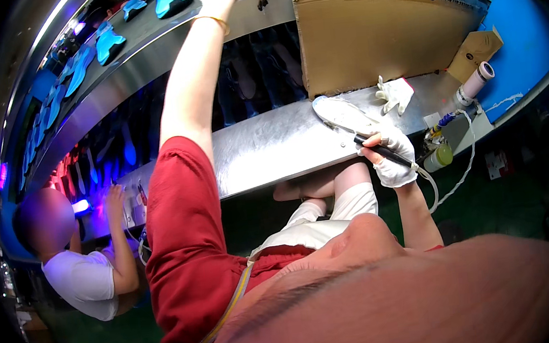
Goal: The person paints the sides and sole edges of blue shoes using a brush while holding them by hand over a workbench, and places them onto a conveyor belt.
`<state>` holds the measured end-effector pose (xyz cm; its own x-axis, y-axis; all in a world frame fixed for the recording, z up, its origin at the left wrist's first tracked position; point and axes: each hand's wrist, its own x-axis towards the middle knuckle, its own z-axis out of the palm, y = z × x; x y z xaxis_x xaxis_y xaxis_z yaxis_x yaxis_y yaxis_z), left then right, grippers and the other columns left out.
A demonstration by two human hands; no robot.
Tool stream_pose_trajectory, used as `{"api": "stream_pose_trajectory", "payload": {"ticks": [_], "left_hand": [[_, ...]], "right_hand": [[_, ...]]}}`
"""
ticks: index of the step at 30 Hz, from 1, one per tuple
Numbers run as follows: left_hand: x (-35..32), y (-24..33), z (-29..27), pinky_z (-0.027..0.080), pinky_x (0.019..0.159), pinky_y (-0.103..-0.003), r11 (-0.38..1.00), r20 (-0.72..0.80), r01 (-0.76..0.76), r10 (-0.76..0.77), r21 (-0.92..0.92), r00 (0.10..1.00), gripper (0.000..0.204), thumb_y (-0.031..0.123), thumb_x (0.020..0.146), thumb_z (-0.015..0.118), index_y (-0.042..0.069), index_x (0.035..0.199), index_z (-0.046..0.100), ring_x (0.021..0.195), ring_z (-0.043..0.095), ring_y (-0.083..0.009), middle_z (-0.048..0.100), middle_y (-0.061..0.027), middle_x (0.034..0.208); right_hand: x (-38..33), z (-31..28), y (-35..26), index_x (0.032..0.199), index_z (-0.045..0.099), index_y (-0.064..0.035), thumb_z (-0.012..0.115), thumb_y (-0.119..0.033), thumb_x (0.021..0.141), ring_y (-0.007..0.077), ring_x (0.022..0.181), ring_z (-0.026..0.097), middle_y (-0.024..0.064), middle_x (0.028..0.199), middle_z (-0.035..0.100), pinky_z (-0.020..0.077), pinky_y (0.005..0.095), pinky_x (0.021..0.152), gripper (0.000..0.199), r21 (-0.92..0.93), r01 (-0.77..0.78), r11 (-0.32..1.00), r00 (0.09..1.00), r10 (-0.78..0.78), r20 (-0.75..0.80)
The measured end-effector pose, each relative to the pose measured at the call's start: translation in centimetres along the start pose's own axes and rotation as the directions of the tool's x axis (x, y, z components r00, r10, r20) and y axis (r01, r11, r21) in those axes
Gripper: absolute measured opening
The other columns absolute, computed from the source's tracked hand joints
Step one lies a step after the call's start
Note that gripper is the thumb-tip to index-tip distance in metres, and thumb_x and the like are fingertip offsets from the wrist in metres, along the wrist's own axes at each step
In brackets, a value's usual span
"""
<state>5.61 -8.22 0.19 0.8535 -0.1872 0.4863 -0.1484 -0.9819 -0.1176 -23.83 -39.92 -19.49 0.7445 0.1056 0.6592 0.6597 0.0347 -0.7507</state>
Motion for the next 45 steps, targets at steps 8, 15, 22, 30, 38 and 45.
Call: {"api": "stream_pose_trajectory", "payload": {"ticks": [8, 15, 22, 30, 38, 45], "left_hand": [[0.7, -2.4, 0.6, 0.027, 0.105, -0.058, 0.949, 0.023, 0.079, -0.090, 0.305, 0.996, 0.062, 0.063, 0.090, 0.035, 0.023, 0.134, 0.050, 0.126, 0.048, -0.0302, 0.052, -0.0080, 0.136], [-1.2, -5.3, 0.4, 0.029, 0.105, -0.058, 0.899, -0.040, 0.331, -0.334, 0.287, 0.942, 0.050, 0.053, 0.092, 0.044, 0.021, 0.128, 0.058, 0.125, 0.049, -0.0298, 0.055, -0.0069, 0.133], [-9.1, -6.6, -4.1, 0.040, 0.099, -0.040, 0.988, -0.420, 0.030, -0.091, -0.151, 0.903, 0.052, 0.052, 0.086, 0.058, 0.011, 0.118, 0.063, 0.110, 0.058, -0.0316, 0.063, -0.0130, 0.119], [-22.7, -6.1, -11.3, 0.048, 0.095, -0.048, -0.713, -0.277, -0.373, -0.254, -0.594, 0.927, 0.050, 0.046, 0.094, 0.050, 0.001, 0.114, 0.060, 0.105, 0.060, -0.0345, 0.062, -0.0203, 0.113], [-32.9, 4.9, 2.3, 0.045, 0.092, -0.047, -0.868, 0.044, 0.433, 0.436, -0.243, 0.899, 0.070, 0.066, 0.090, 0.038, 0.002, 0.085, 0.066, 0.104, 0.056, -0.0390, 0.056, -0.0269, 0.119], [-41.3, 11.9, 3.8, 0.040, 0.102, -0.057, -0.871, 0.438, 0.482, 0.396, -0.101, 0.807, 0.091, 0.077, 0.083, 0.037, 0.007, 0.142, 0.037, 0.125, 0.045, -0.0415, 0.045, -0.0214, 0.137]], "right_hand": [[1.0, 1.0, 2.6, 0.086, 0.065, -0.0040, 0.069, 0.011, 0.075, 0.0144, 0.078, 0.063, 0.0083, 0.089, 0.065, 0.0510, 0.0262, 0.072, 0.019, -0.063, -0.005, 0.998, 0.999, 0.008, 0.046], [0.6, 2.8, 2.4, 0.087, 0.065, -0.0047, 0.071, 0.007, 0.075, 0.0142, 0.078, 0.062, 0.0065, 0.088, 0.065, 0.0490, 0.0258, 0.070, 0.017, 0.010, -0.093, 0.996, 0.994, 0.092, 0.058], [-0.8, 2.5, 2.6, 0.085, 0.064, -0.0050, 0.071, 0.006, 0.073, 0.0152, 0.077, 0.061, 0.0057, 0.083, 0.062, 0.0487, 0.0267, 0.071, 0.018, -0.164, -0.046, 0.985, 0.997, 0.056, 0.058], [-2.5, 3.5, 5.5, 0.088, 0.065, -0.0054, 0.070, 0.006, 0.075, 0.0104, 0.073, 0.062, 0.0038, 0.081, 0.066, 0.0500, 0.0232, 0.068, 0.018, 0.025, -0.283, 0.959, 0.959, 0.283, 0.012], [-3.2, 4.7, 3.1, 0.099, 0.059, -0.0019, 0.069, 0.001, 0.081, 0.0118, 0.072, 0.064, 0.0067, 0.082, 0.065, 0.0519, 0.0235, 0.067, 0.020, 0.204, -0.396, 0.895, 0.917, 0.398, 0.034], [-3.6, 5.6, -0.1, 0.084, 0.062, -0.0027, 0.072, -0.004, 0.077, 0.0099, 0.068, 0.059, 0.0031, 0.076, 0.063, 0.0478, 0.0237, 0.064, 0.012, 0.164, -0.372, 0.914, 0.928, 0.362, 0.089]]}}
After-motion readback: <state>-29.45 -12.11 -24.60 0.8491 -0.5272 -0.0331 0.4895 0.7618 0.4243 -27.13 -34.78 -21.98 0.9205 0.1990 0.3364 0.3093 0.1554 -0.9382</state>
